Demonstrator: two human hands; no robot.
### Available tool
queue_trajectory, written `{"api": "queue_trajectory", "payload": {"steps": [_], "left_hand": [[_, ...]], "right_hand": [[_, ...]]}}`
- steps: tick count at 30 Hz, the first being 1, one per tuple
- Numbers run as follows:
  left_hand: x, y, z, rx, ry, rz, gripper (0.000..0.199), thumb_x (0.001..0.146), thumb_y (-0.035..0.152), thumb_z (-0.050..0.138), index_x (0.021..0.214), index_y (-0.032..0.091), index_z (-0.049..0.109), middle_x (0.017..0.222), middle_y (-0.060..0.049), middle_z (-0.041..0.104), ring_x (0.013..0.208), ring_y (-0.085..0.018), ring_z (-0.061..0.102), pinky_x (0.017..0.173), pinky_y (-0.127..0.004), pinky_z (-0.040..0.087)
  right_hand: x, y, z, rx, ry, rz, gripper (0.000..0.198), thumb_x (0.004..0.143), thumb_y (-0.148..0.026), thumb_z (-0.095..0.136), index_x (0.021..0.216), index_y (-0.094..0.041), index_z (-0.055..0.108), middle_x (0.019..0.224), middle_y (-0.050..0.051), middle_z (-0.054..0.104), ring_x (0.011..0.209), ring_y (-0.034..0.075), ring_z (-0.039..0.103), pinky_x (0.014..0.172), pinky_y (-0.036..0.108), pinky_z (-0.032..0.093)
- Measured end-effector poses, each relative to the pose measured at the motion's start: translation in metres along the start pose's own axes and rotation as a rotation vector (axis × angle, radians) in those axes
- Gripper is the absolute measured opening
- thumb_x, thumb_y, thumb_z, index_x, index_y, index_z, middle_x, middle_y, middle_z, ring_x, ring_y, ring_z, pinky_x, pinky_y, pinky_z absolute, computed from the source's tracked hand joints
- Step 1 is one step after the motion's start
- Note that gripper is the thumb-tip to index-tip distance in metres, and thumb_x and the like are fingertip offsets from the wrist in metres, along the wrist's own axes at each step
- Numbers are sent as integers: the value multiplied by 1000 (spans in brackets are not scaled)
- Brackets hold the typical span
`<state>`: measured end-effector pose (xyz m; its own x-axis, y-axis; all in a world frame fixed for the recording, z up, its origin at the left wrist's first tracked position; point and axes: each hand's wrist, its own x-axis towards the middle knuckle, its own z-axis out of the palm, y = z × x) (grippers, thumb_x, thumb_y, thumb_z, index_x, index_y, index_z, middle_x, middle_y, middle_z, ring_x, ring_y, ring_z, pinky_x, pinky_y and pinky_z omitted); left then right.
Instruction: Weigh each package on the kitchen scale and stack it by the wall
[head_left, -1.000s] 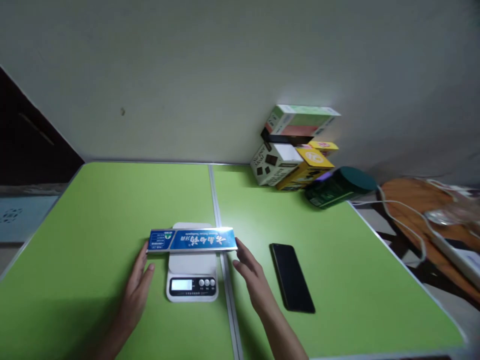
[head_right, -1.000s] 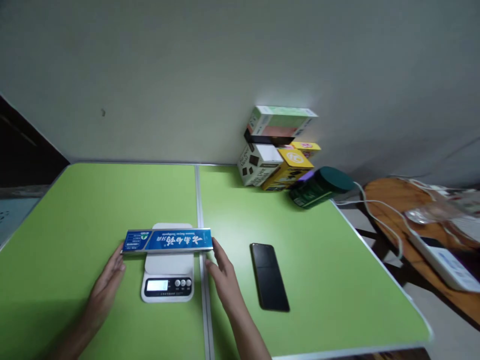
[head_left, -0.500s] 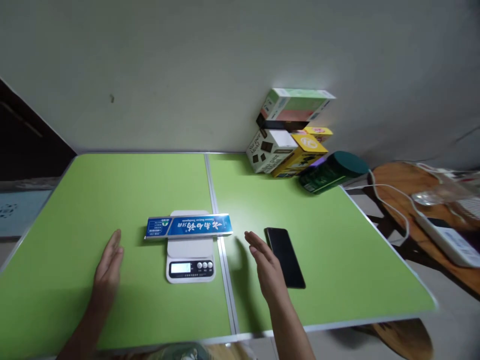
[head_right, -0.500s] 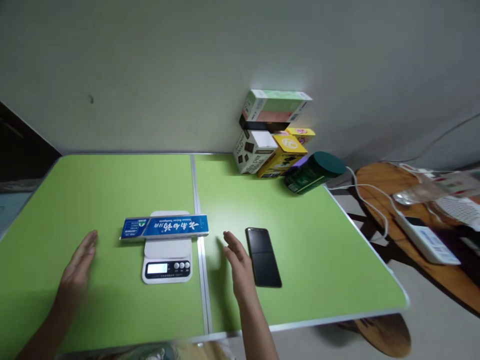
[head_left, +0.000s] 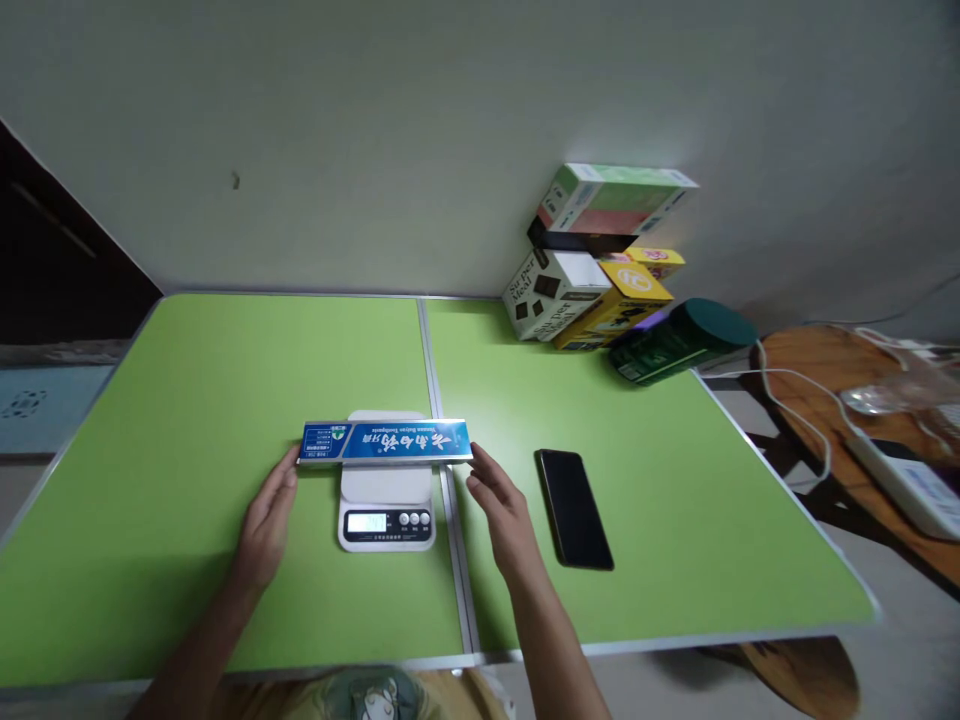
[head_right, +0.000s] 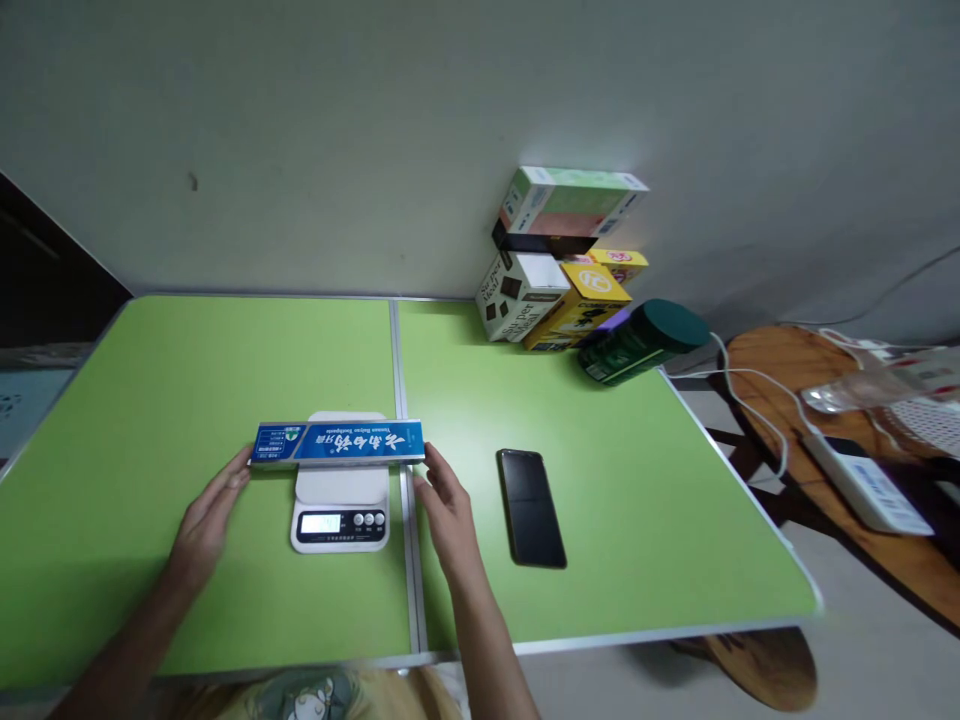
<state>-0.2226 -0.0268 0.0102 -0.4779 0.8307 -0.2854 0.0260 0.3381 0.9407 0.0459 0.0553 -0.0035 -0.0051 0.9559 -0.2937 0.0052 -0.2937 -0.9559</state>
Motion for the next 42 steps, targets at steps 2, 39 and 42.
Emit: {"api": "queue_trajectory", "payload": {"steps": [2,39,42], "left_hand": [[-3,6,2,44,5,-34,64,90,54,47,140,15,48,149,-10,47,140,-26,39,120,-42,27],[160,229,380,149,-308,443,55,73,6,47,127,14,52,139,-14,44,131,-27,41,112,-38,31],[162,227,383,98,-327,439,63,70,6,49,132,14,47,145,-16,38,137,-31,36,114,-44,28]], "right_hand": [[-3,-2,5,-18,-7,2,57,70,-46,71,124,-28,66,138,6,59,131,36,50,112,56,34],[330,-192,-230,-170,277,-470,20,59,-32,58,75,-19,56,71,-1,58,74,17,53,71,30,43],[328,-192,-230,-171,294,-466,19,59,-30,59,74,-20,54,73,-1,59,76,18,55,75,33,44]]}}
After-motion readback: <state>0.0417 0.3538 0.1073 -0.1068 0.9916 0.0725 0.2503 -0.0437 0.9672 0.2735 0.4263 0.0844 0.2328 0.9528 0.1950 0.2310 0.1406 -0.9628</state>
